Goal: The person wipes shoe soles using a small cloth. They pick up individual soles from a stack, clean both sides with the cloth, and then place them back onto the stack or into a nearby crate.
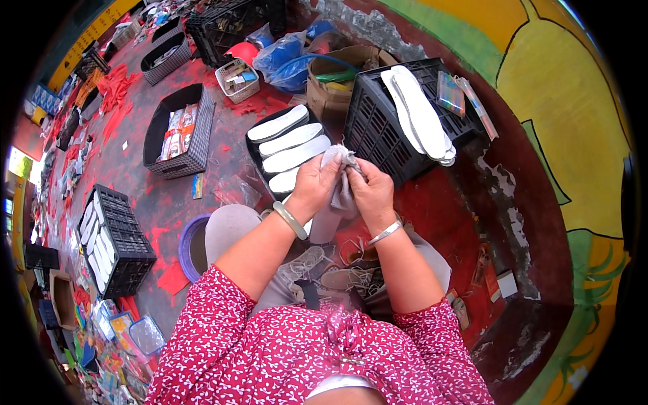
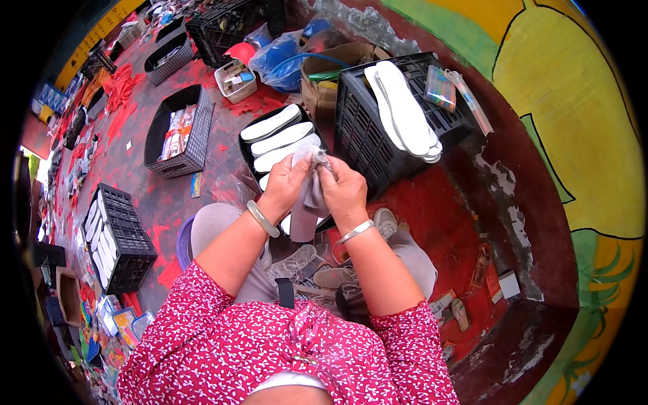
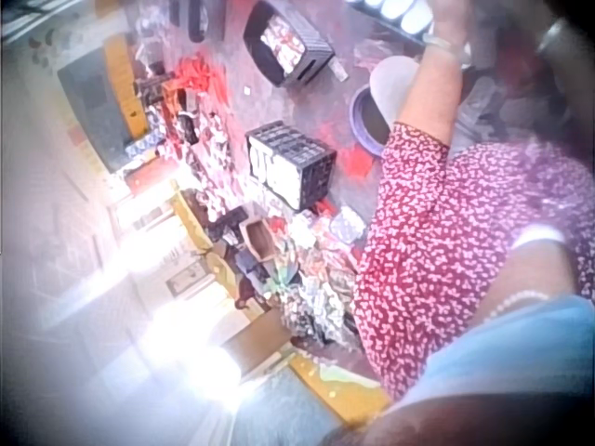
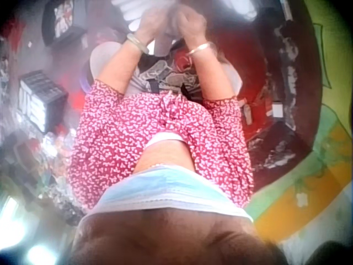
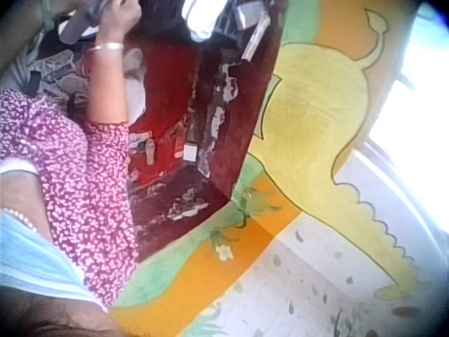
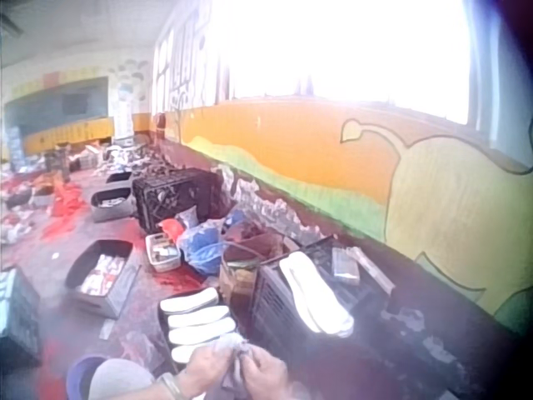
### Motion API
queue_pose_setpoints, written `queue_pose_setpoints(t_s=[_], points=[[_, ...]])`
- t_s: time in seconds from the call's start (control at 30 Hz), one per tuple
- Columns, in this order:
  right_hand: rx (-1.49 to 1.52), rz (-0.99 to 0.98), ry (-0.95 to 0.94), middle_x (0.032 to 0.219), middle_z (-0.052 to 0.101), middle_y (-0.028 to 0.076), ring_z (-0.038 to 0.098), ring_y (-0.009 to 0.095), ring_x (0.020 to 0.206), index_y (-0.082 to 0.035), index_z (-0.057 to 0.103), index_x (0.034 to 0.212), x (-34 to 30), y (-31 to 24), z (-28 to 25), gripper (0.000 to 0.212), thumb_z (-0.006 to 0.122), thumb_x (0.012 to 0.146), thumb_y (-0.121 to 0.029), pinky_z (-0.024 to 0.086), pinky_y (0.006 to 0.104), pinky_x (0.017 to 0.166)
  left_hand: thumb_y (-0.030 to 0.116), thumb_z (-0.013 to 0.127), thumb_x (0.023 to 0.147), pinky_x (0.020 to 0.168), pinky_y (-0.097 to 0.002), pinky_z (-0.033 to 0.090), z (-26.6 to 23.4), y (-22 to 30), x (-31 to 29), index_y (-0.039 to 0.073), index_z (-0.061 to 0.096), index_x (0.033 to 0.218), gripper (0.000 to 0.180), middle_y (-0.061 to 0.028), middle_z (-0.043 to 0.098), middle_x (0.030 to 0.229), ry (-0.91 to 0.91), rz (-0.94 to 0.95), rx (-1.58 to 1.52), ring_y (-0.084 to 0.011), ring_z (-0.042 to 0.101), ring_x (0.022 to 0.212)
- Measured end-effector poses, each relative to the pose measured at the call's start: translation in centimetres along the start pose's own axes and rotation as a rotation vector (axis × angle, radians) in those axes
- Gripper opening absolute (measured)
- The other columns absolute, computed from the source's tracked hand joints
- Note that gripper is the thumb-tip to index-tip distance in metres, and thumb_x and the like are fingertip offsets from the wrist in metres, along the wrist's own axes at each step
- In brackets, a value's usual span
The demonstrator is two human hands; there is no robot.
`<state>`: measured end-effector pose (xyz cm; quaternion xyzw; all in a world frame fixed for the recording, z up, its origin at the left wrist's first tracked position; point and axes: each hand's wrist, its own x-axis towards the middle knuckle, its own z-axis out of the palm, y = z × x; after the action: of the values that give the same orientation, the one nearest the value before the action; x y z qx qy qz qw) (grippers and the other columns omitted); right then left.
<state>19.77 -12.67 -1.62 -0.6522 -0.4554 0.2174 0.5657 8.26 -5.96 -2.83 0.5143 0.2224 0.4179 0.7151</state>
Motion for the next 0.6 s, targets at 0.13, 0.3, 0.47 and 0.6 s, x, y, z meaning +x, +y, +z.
queue_pose_setpoints(t_s=[0.13, 0.3, 0.47, 0.6], points=[[-0.177, 0.04, -0.082, 0.077, 0.065, 0.012, 0.059, 0.016, 0.069, -0.002, 0.066, 0.096, -0.3, -0.4, 0.3, 0.018, 0.063, 0.084, -0.015, 0.048, 0.029, 0.063, 0.026, 0.052, 0.096, 0.067, -0.0213, 0.045, -0.2, 0.0, 0.2, 0.001, 0.06, 0.101, 0.026, -0.0002, 0.061, 0.087, 0.093, -0.001, -0.037, -0.0042, 0.053, 0.075], [0.005, 0.077, -0.212, 0.074, 0.063, 0.019, 0.062, 0.033, 0.067, -0.002, 0.064, 0.09, -0.6, 1.4, 1.1, 0.023, 0.064, 0.081, -0.024, 0.048, 0.0362, 0.062, 0.026, 0.054, 0.095, 0.068, -0.0245, 0.047, -0.8, 2.7, 1.1, 0.005, 0.058, 0.1, 0.022, -0.0003, 0.061, 0.086, 0.2, -0.064, -0.263, -0.0069, 0.056, 0.075], [-0.02, 0.127, -0.373, 0.071, 0.062, 0.016, 0.059, 0.02, 0.062, 0.0, 0.064, 0.089, -1.3, -0.2, 1.0, 0.022, 0.063, 0.081, -0.021, 0.046, 0.0336, 0.061, 0.027, 0.055, 0.094, 0.071, -0.0278, 0.049, -2.1, 5.4, 1.6, 0.006, 0.057, 0.105, 0.024, -0.004, 0.063, 0.089, 0.279, -0.018, -0.354, -0.0132, 0.061, 0.076], [-0.037, 0.204, -0.577, 0.079, 0.06, -0.001, 0.05, 0.005, 0.072, 0.004, 0.064, 0.093, -1.3, 0.1, 0.7, 0.017, 0.062, 0.084, -0.011, 0.044, 0.0222, 0.063, 0.026, 0.059, 0.092, 0.078, -0.034, 0.05, -4.8, 5.8, 2.2, 0.008, 0.058, 0.105, 0.021, -0.004, 0.064, 0.096, 0.353, 0.035, -0.472, -0.0176, 0.062, 0.086]])
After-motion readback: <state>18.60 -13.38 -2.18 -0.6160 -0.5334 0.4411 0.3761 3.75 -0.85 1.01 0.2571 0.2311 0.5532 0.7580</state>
